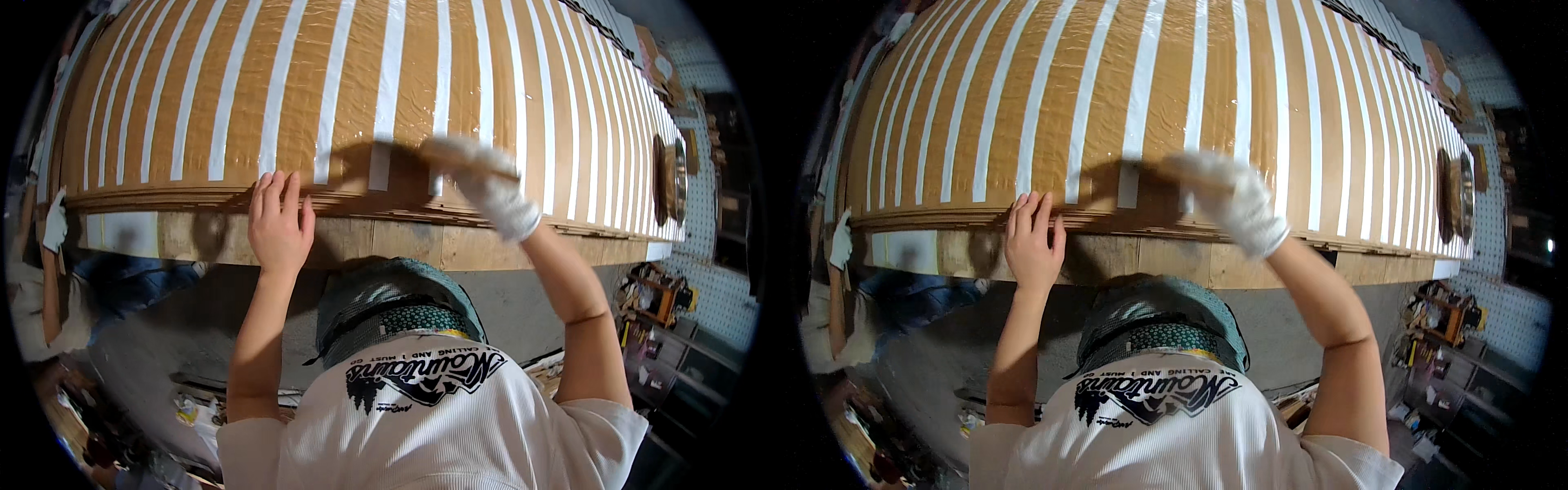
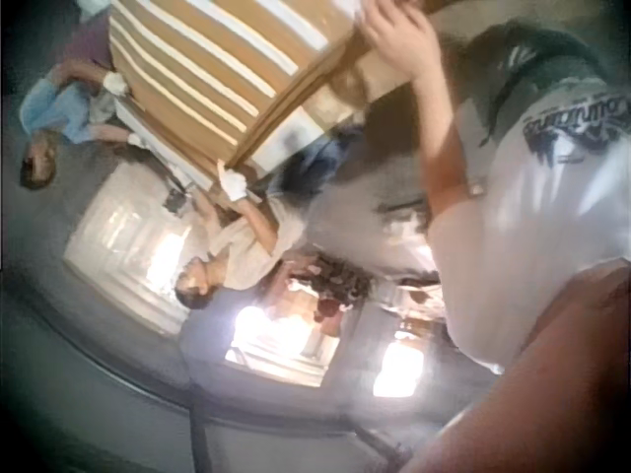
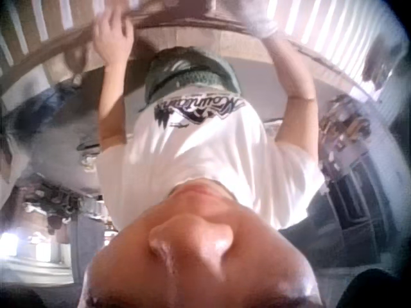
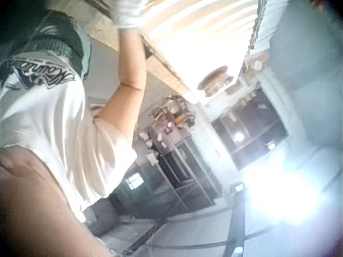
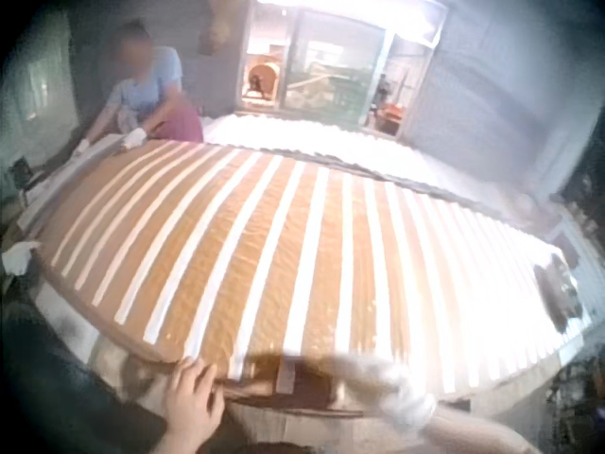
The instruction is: The person applies a liquid adhesive to a large, curved wooden surface using a brush. They repeatedly dip the brush into a metal bowl to reload the adhesive and spread it evenly across the wood.
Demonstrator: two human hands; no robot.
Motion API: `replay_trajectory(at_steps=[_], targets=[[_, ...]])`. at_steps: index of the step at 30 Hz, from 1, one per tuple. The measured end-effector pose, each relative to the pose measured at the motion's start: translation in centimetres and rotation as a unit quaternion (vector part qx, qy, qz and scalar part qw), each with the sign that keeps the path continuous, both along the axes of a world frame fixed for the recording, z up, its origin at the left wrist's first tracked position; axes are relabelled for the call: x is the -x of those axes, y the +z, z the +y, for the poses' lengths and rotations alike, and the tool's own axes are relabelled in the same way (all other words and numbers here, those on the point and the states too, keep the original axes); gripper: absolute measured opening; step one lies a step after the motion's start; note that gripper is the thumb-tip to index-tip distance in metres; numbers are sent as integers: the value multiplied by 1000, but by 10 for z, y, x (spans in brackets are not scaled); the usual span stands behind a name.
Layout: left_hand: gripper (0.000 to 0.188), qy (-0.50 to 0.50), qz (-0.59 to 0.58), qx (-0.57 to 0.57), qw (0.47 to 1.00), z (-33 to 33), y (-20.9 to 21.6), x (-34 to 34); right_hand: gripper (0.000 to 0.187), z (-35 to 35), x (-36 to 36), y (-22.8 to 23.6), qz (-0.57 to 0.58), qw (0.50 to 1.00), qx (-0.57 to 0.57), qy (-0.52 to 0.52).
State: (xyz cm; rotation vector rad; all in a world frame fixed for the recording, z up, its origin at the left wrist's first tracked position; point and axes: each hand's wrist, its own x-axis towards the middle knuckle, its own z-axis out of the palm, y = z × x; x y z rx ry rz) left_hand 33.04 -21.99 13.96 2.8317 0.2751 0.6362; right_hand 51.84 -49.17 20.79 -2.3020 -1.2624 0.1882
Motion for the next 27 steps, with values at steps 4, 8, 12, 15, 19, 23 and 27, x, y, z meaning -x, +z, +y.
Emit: replay_trajectory(at_steps=[4, 8, 12, 15, 19, 23, 27], targets=[[44, -21, 19, -8, 1000, 4, -1, 2, 37, -37, -30, -9, -47, 980, -85, -176], [44, -32, 17, -13, 999, 5, -5, 3, 39, -37, 29, -10, -21, 982, 13, -188], [39, -38, -6, -30, 999, 11, -8, 1, 37, -29, 24, 19, -52, 998, -33, -25], [35, -51, -45, -41, 997, 14, -19, -5, 32, -15, -1, 25, 297, 903, -56, -305], [38, -60, -64, -65, 994, 22, -28, -6, 34, 80, -5, 31, 191, 961, -104, -171], [39, -64, -54, -78, 993, 25, -26, -6, 41, 108, -48, 6, 100, 989, -33, -103], [34, -53, -60, -83, 993, 24, -27, -6, 42, 66, -158, 2, 60, 955, -89, -278]])
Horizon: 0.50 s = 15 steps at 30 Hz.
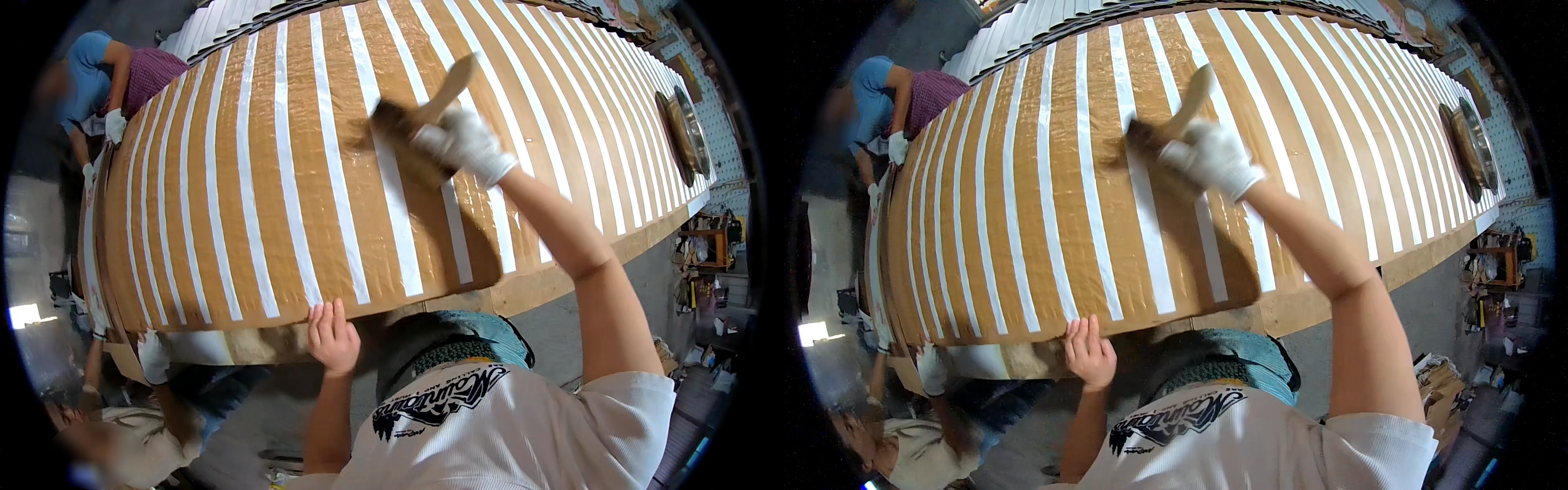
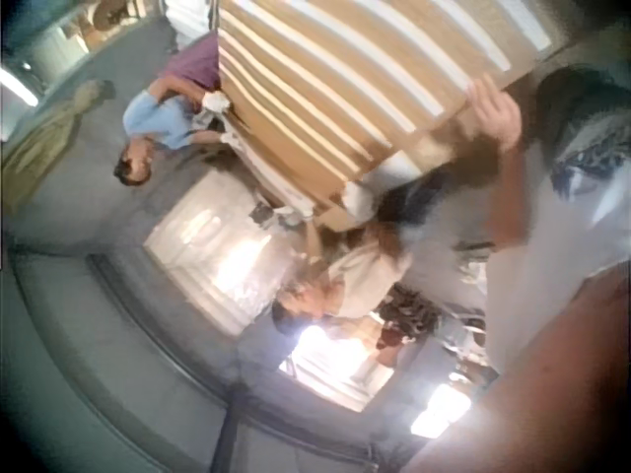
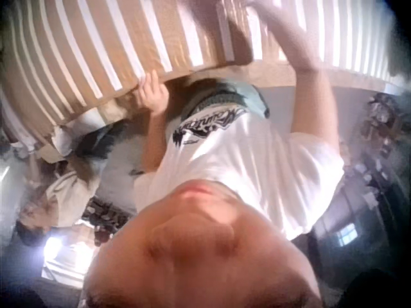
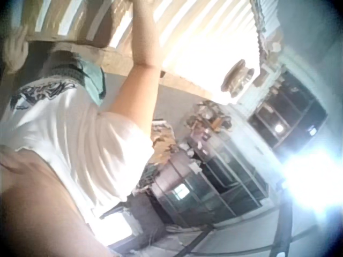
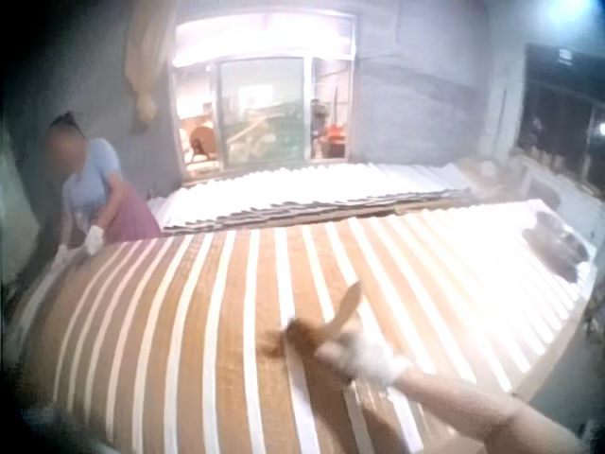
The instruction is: The person applies a liquid adhesive to a large, curved wooden surface using a brush. They repeatedly dip the brush into a metal bowl to reload the adhesive and spread it evenly across the wood.
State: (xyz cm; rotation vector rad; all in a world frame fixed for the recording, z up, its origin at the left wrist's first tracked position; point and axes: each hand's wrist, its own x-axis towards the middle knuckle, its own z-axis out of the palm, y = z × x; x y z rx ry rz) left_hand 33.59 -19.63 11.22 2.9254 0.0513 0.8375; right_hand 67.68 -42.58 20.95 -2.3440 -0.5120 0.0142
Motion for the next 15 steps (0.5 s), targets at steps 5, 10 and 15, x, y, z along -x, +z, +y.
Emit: replay_trajectory(at_steps=[5, 10, 15], targets=[[29, -9, -18, -12, 1000, -1, -5, -4, 34, -40, -109, 22, -15, 981, 80, -175], [34, 11, 28, -12, 999, 2, -1, 3, 42, 83, -61, 72, 114, 990, 82, 19], [31, 1, 55, -13, 998, 4, -3, 8, 40, 111, -100, 43, 87, 980, 95, 154]])
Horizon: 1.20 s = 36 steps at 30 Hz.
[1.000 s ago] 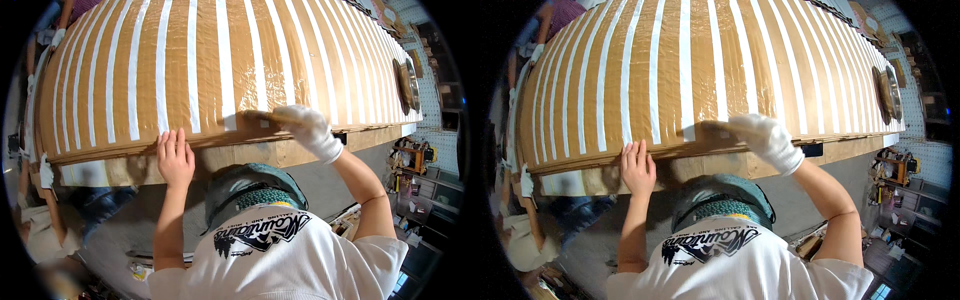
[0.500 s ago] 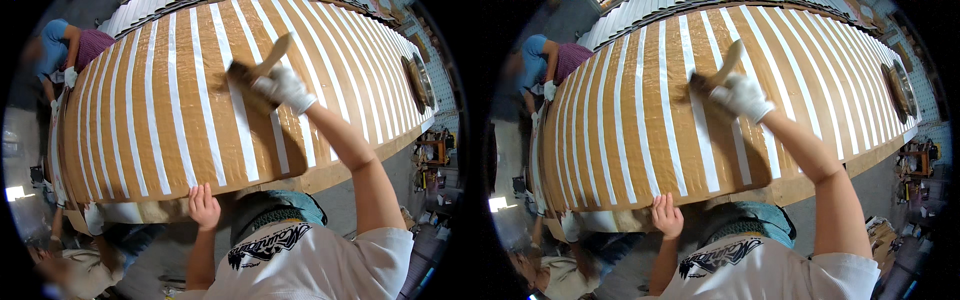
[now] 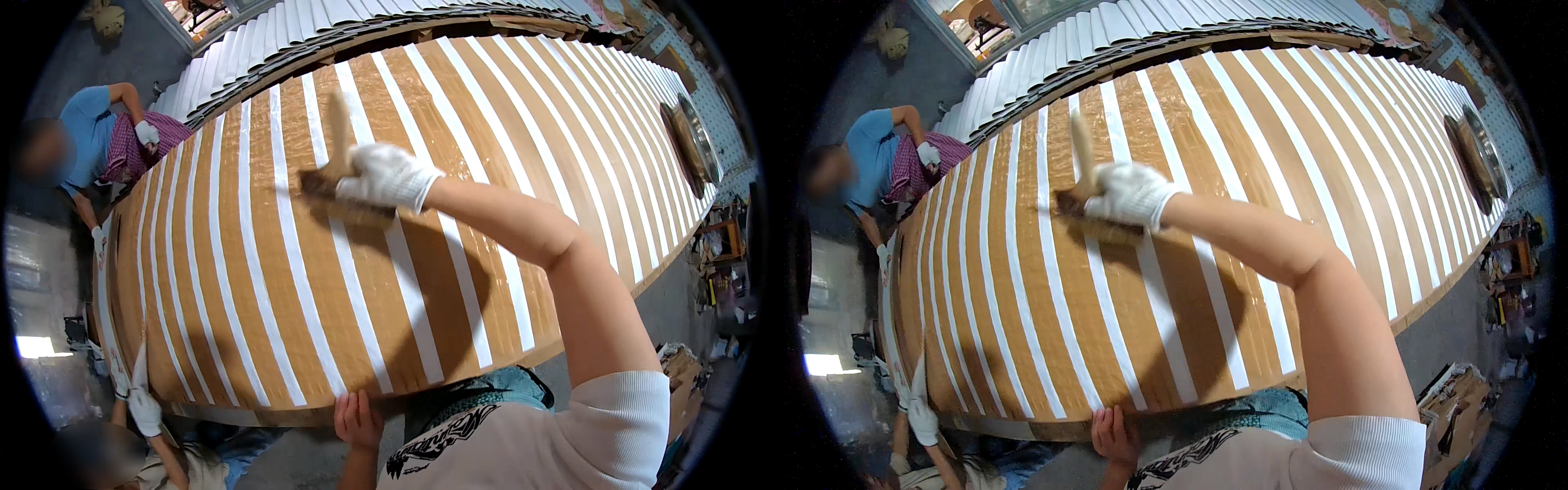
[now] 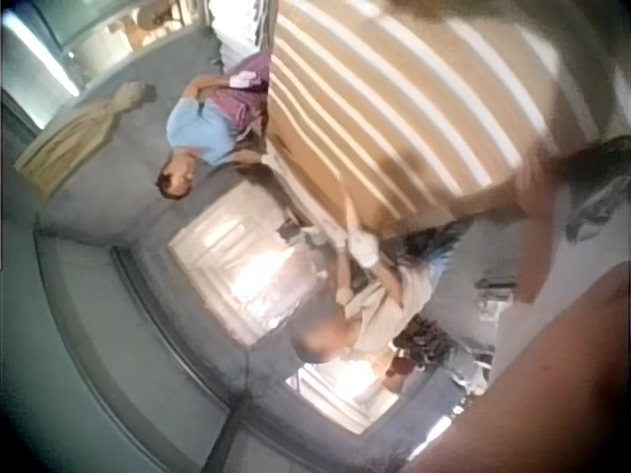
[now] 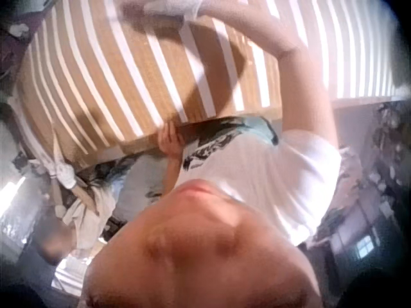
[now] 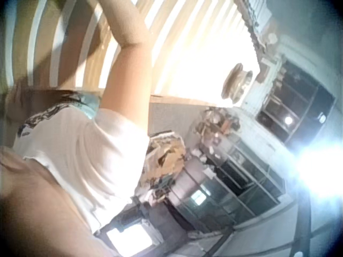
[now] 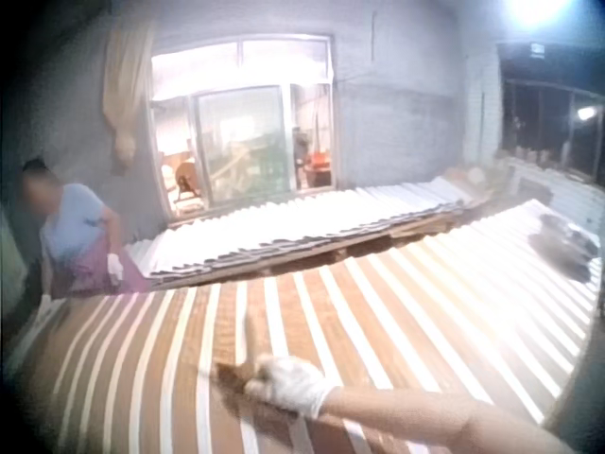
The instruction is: The person applies a liquid adhesive to a large, curved wooden surface using a brush. They repeatedly dip the brush into a metal bowl to reload the adhesive and spread it evenly across the wood.
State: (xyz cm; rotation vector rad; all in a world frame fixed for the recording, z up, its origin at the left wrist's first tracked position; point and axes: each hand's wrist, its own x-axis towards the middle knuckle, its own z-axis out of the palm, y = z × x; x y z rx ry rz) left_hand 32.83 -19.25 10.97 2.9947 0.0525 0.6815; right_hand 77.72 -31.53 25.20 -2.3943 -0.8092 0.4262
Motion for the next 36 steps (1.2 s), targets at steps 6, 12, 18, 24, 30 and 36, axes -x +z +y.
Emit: replay_trajectory(at_steps=[6, 12, 18, 24, 30, 36], targets=[[23, 22, 17, 1, 1000, -6, 0, 0, 43, -101, -138, -37, -107, 945, -75, -299], [24, 27, 26, 10, 999, -9, -10, 11, 42, -56, -184, -10, -169, 925, -40, -339], [37, -10, 95, 68, 993, 8, -18, 26, 49, 74, -133, -13, -1, 981, -132, -145], [36, 14, 126, 71, 989, 6, -16, 29, 45, 38, -191, -45, -25, 951, -151, -270], [36, 22, 140, 83, 986, 3, -20, 32, 47, -141, -252, -70, -166, 864, -81, -468], [39, 167, 16, 346, 923, -31, -13, 21, 52, -97, -230, -22, -188, 881, -12, -433]])
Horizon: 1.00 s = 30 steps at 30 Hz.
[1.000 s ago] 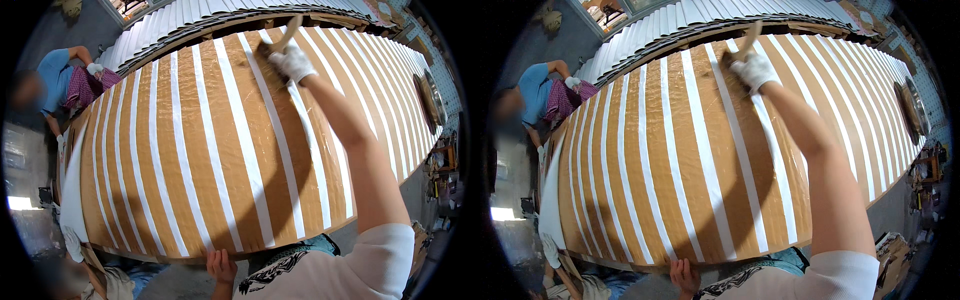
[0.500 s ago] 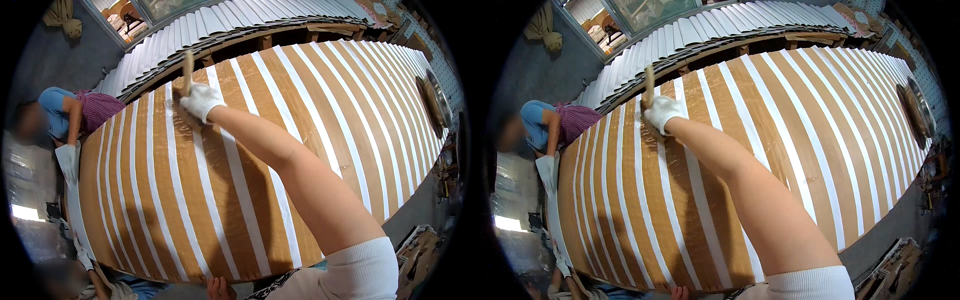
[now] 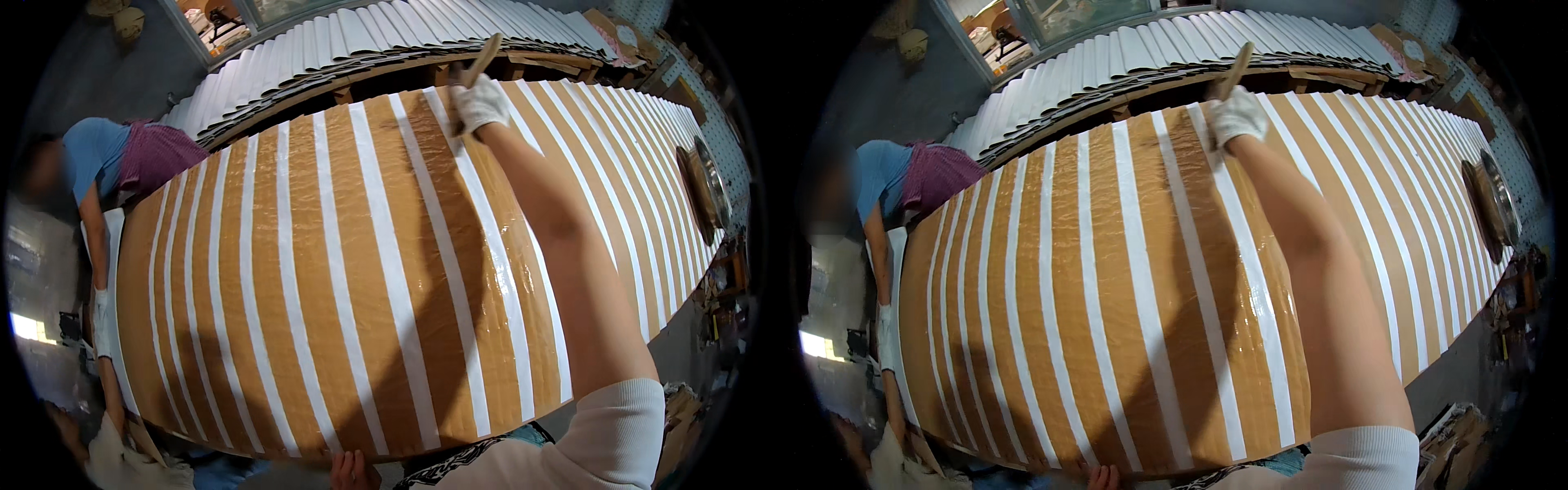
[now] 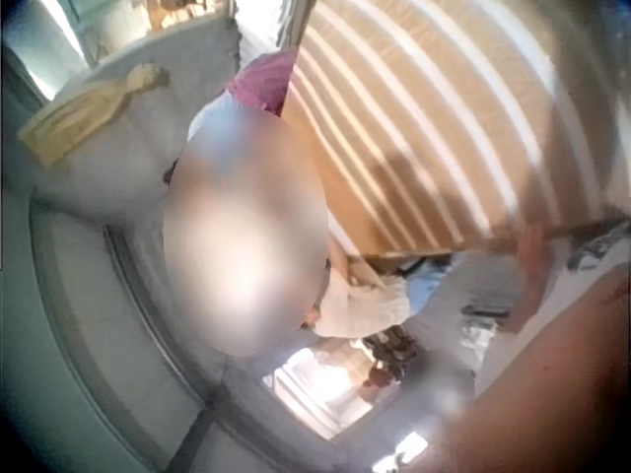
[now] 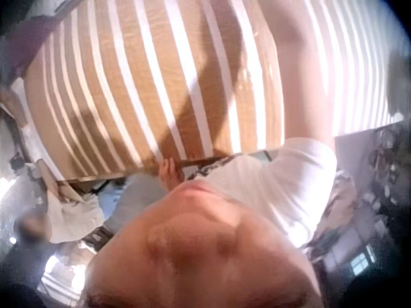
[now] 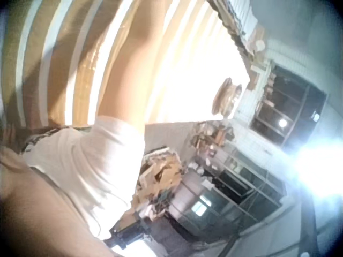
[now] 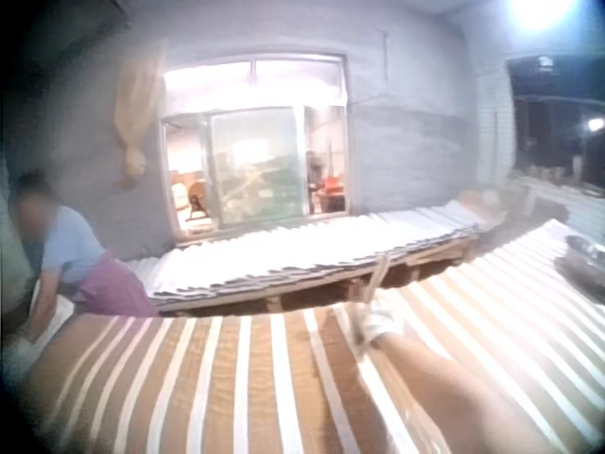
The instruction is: The person applies a liquid adhesive to a large, curved wooden surface using a brush. They repeatedly dip the brush into a metal bowl to reload the adhesive and spread it evenly across the wood.
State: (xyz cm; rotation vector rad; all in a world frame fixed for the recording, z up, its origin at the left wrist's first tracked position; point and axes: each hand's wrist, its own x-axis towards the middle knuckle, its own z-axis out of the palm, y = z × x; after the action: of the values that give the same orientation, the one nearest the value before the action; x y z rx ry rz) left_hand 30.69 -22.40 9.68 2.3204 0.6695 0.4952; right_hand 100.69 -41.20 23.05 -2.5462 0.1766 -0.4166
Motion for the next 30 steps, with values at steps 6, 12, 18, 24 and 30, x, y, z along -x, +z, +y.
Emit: replay_trajectory(at_steps=[6, 12, 18, 24, 30], targets=[[37, -191, 147, -272, 932, 30, 12, 3, 46, 178, 113, 5, 115, 932, -178, 296], [25, -154, 49, -339, 927, 28, 22, -13, 40, 193, 134, -6, 141, 939, -139, 282], [27, -152, -35, -324, 933, 31, 3, -16, 65, -16, 72, -50, 59, 992, -99, -41], [31, -163, -52, -291, 941, 31, 6, -18, 54, -74, 105, -8, 18, 992, -40, -119], [30, -157, -65, -296, 940, 39, 3, -19, 45, 114, 224, -3, 145, 920, -267, 248]])
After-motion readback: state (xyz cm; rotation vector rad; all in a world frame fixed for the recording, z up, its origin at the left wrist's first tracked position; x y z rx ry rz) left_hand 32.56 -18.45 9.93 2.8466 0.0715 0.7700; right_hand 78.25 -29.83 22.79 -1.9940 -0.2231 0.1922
